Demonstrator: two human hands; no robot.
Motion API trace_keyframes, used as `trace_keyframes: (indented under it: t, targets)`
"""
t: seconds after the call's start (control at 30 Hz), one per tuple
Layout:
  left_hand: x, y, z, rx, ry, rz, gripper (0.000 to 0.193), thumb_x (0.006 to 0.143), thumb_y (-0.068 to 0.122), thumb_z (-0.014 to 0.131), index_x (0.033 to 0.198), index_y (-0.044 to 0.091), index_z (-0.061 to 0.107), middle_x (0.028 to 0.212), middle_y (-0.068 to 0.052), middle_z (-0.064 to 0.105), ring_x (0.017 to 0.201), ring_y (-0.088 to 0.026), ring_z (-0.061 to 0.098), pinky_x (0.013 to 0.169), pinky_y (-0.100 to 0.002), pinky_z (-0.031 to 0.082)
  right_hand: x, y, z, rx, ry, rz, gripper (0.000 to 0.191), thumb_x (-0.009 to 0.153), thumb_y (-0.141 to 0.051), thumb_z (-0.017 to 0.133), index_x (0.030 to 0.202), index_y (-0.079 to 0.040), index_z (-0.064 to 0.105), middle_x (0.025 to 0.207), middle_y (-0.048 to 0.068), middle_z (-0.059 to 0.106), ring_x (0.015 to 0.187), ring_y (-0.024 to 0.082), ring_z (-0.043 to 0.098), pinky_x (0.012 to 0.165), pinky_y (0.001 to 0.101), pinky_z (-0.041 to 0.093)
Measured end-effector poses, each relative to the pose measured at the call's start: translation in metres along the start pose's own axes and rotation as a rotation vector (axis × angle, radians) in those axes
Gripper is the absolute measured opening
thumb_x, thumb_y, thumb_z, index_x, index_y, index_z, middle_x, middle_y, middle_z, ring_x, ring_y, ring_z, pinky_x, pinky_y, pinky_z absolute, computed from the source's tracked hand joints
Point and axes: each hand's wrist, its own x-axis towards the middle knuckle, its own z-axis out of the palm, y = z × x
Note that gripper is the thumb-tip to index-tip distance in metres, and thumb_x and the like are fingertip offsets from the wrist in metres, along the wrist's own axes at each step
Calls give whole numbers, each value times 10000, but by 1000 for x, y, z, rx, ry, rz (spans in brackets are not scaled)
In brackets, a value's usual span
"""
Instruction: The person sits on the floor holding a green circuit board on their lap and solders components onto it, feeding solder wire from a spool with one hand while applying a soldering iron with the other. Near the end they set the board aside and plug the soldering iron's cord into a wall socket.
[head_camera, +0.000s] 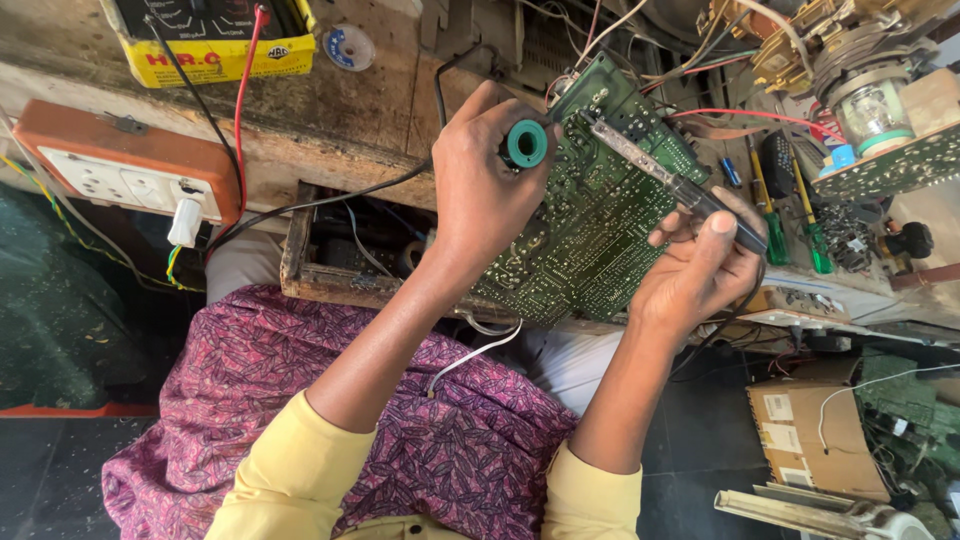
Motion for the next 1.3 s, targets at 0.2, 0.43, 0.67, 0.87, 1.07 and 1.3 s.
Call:
trace_keyframes:
  t: [0.2, 0.43, 0.67, 0.87, 1.07, 1.3]
  targets:
    - [1, 0, 2, 11, 10, 4, 128, 878, 98, 791, 899, 9, 702, 881, -122, 638, 770, -278, 674, 689, -390, 516, 0, 0, 0, 1, -14, -7, 406, 1079, -317, 719, 1263, 22, 590, 1039, 148, 686, 763, 183, 656, 597, 279, 512]
    - [2, 0, 3, 28, 6, 4, 123, 868, 101, 794, 904, 16, 713, 884, -122, 637, 771, -274, 677, 684, -393, 518, 0, 0, 0, 9, -12, 3, 388, 1086, -299, 714, 1261, 24, 591, 1007, 149, 685, 759, 180, 647, 591, 277, 504]
    - [2, -1, 3, 38, 5, 28, 127, 863, 99, 798, 906, 13, 715, 894, -128, 643, 773, -292, 673, 687, -400, 516, 1, 0, -1, 13, -21, -9, 377, 1085, -299, 715, 1252, 17, 595, 1042, 148, 684, 753, 181, 647, 587, 279, 506]
    - [3, -1, 4, 39, 12, 38, 134, 874, 112, 804, 912, 17, 717, 872, -115, 654, 775, -288, 676, 714, -394, 532, 2, 1, 0, 16, -27, -19, 369, 1084, -300, 714, 1242, 17, 608, 1012, 148, 688, 745, 178, 642, 573, 279, 503]
    - [3, 2, 4, 50, 9, 40, 133, 852, 104, 794, 911, 8, 724, 896, -139, 649, 772, -301, 682, 692, -400, 522, 1, -1, 1, 15, -22, -6, 364, 1080, -297, 715, 1241, 11, 608, 1026, 141, 687, 749, 174, 645, 575, 278, 506]
    - [5, 7, -7, 31, -28, 68, 146, 876, 90, 793, 847, -30, 715, 792, -123, 648, 730, -303, 648, 917, -453, 471, 1, -4, 3, 46, 2, 26, 323, 1080, -243, 710, 1230, 29, 619, 1034, 151, 689, 747, 175, 641, 572, 292, 506]
